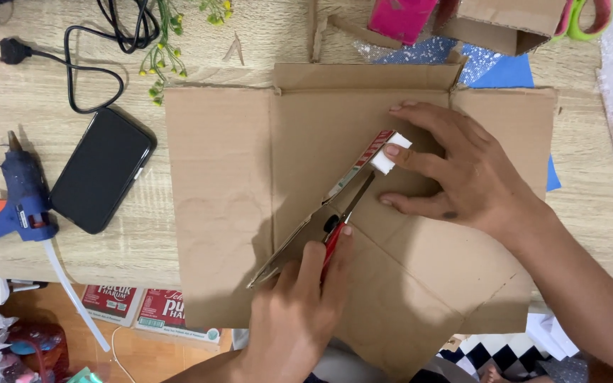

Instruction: The person assembles a small cardboard structure by applying hot glue to a white foam block and attaching it to a cardboard piece. They then use a utility knife and ruler to cut and trim the cardboard, folding the edges to form a box-like shape.

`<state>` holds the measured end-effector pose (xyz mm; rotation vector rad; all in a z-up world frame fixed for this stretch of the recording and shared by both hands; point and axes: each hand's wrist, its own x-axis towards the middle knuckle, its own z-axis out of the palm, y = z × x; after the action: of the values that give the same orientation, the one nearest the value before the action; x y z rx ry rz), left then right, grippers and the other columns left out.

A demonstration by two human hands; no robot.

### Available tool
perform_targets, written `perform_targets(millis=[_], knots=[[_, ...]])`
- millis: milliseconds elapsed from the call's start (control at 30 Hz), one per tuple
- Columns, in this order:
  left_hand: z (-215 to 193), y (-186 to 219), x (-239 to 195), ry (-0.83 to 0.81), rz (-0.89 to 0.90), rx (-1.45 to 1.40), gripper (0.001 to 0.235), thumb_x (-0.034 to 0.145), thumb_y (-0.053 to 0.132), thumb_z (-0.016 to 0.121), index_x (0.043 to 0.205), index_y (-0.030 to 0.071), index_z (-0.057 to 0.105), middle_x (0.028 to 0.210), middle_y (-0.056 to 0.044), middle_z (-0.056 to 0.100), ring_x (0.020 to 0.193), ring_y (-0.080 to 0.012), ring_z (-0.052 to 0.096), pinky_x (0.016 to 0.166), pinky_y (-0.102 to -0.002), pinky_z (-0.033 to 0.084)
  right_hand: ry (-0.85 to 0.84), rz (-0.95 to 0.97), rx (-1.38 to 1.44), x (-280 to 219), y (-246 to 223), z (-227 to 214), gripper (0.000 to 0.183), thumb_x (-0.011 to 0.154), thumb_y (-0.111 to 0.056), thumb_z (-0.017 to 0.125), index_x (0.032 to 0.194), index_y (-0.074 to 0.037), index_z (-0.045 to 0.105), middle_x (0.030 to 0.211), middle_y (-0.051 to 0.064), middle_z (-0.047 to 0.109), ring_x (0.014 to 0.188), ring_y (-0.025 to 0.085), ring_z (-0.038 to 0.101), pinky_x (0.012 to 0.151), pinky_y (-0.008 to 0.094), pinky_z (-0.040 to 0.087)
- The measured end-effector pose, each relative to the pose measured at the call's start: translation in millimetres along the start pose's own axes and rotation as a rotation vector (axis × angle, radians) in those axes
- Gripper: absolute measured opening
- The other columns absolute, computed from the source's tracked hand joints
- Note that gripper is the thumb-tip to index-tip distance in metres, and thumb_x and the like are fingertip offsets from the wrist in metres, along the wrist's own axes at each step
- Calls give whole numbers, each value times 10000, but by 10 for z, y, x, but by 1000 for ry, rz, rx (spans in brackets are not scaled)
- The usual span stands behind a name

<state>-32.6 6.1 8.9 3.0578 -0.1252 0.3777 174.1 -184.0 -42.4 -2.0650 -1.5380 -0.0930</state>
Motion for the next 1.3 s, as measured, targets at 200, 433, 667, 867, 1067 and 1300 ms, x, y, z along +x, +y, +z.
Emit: perform_targets(millis=[200,433,667,867,1067,1300], knots=[[20,-37,-77,-27,7,-34,447,945,-55,557,1352,108,644,860,-26,446,515,-145,403,358,-287,398,6,0,1,-34,23,20,698,932,-392,882,1456,-224,451,1520,269,509,1385,458,603,1096,562,533],[26,-53,-152,-42,3,-22,462,937,-45,545,1355,128,641,852,-16,455,531,-149,430,342,-290,375,-47,59,-39,7,-6,13,685,886,-426,874,1437,-180,550,1498,271,522,1367,451,590,1099,557,503],[19,-42,-137,-4,-10,-30,424,963,-46,619,1361,98,627,843,-17,444,537,-151,422,331,-292,388,-105,151,-374,-44,-279,-50,818,891,-642,776,1479,-198,422,1393,234,517,1206,417,553,997,512,531],[95,-41,-141,8,-10,-18,412,961,2,615,1345,147,648,866,-2,485,535,-130,472,374,-275,426,-197,302,-651,-49,-1069,67,836,923,-735,575,1355,-19,602,1373,162,582,1216,319,551,1020,417,414],[123,-82,-166,-7,2,-29,454,947,-9,561,1363,152,648,901,-10,512,560,-131,499,408,-269,450,-44,370,-308,-187,-1057,285,867,897,-600,668,1436,67,538,1527,294,464,1406,464,457,1176,543,410],[163,-145,-188,32,-60,-64,508,915,-4,606,1366,227,628,914,9,487,603,-115,570,355,-305,444,4,393,-348,-224,-1033,280,907,872,-705,649,1479,-39,550,1589,292,382,1462,481,408,1225,585,364]])
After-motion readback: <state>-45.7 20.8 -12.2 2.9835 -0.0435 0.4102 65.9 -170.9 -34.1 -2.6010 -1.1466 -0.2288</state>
